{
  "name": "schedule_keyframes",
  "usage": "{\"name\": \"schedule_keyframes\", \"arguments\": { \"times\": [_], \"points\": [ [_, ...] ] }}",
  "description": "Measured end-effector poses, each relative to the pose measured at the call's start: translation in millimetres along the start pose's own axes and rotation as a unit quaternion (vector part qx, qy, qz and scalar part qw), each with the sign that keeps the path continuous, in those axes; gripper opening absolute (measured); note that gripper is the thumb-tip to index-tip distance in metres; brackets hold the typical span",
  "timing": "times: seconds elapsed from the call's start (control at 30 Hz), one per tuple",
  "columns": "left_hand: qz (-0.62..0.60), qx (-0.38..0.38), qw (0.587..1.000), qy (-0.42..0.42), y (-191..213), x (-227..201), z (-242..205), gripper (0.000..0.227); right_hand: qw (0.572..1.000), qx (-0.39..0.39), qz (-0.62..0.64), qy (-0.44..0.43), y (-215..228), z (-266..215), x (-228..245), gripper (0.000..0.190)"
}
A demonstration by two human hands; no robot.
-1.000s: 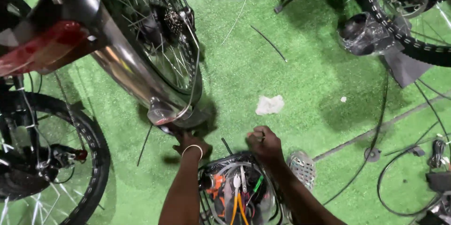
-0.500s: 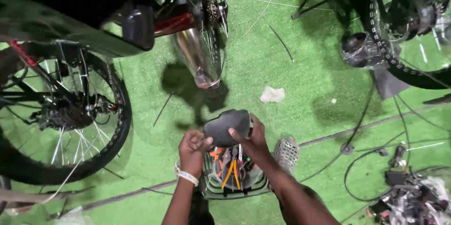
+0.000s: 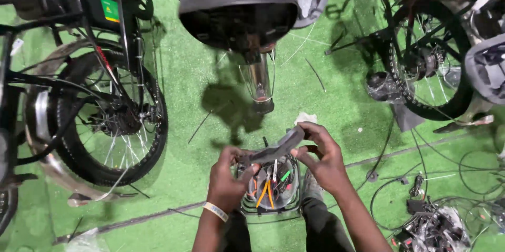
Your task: The person assembles an electric bike by attaching a seat to the frame. They handle the seat, align it with the mounting post, and secure it in place. The person also handles a plastic bag and a basket containing tools.
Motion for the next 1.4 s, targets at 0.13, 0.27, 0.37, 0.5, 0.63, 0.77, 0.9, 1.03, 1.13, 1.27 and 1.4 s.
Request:
{"name": "schedule_keyframes", "arguments": {
  "times": [0.13,0.27,0.37,0.5,0.63,0.77,0.9,1.03,1.13,1.27,1.4],
  "points": [
    [0.090,0.078,0.993,-0.024,32.4,-31.6,-0.6,0.052,0.997,-0.013,-0.073,0.037,-33.5,-19.8,57.1,0.058],
    [-0.156,0.067,0.985,0.000,45.5,-43.2,1.4,0.037,0.992,-0.092,-0.017,-0.090,-71.7,-25.1,100.4,0.093],
    [-0.256,0.024,0.944,0.208,45.0,-52.6,0.4,0.025,0.997,-0.010,0.039,-0.064,-92.1,-20.4,90.3,0.051],
    [-0.389,0.016,0.920,0.042,46.8,-67.8,18.9,0.023,0.996,-0.033,0.075,-0.025,-104.6,-18.6,83.7,0.031],
    [-0.344,-0.030,0.932,0.111,71.5,-91.8,37.5,0.086,0.995,-0.011,-0.052,0.080,-92.5,0.4,103.4,0.018],
    [-0.289,-0.056,0.956,-0.002,95.4,-112.0,58.0,0.101,0.938,0.088,-0.198,0.272,-77.1,23.4,133.6,0.027],
    [-0.093,-0.162,0.974,-0.125,113.9,-128.9,78.6,0.103,0.891,0.088,-0.285,0.342,-63.1,43.9,170.0,0.037],
    [0.056,-0.165,0.933,-0.315,118.7,-145.2,93.6,0.048,0.879,0.103,-0.294,0.362,-58.4,55.3,192.4,0.030],
    [0.024,-0.150,0.934,-0.323,112.8,-148.8,103.9,0.042,0.891,0.102,-0.248,0.366,-56.0,65.1,188.6,0.029],
    [0.000,-0.177,0.926,-0.334,102.1,-145.6,111.7,0.041,0.899,-0.007,-0.205,0.387,-57.0,73.0,185.5,0.028],
    [-0.005,-0.188,0.929,-0.319,91.1,-144.6,114.2,0.041,0.937,-0.021,-0.124,0.326,-54.0,81.0,172.5,0.047]
  ]
}}
Point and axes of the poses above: each hand's wrist, its own z-axis towards the middle knuckle, its own y-axis out of the back of the hand, x = y × z, the point moved 2 cm from there along z, towards the middle knuckle, and after that the axes turned 7 degrees about -x, right-handed, at the moved point
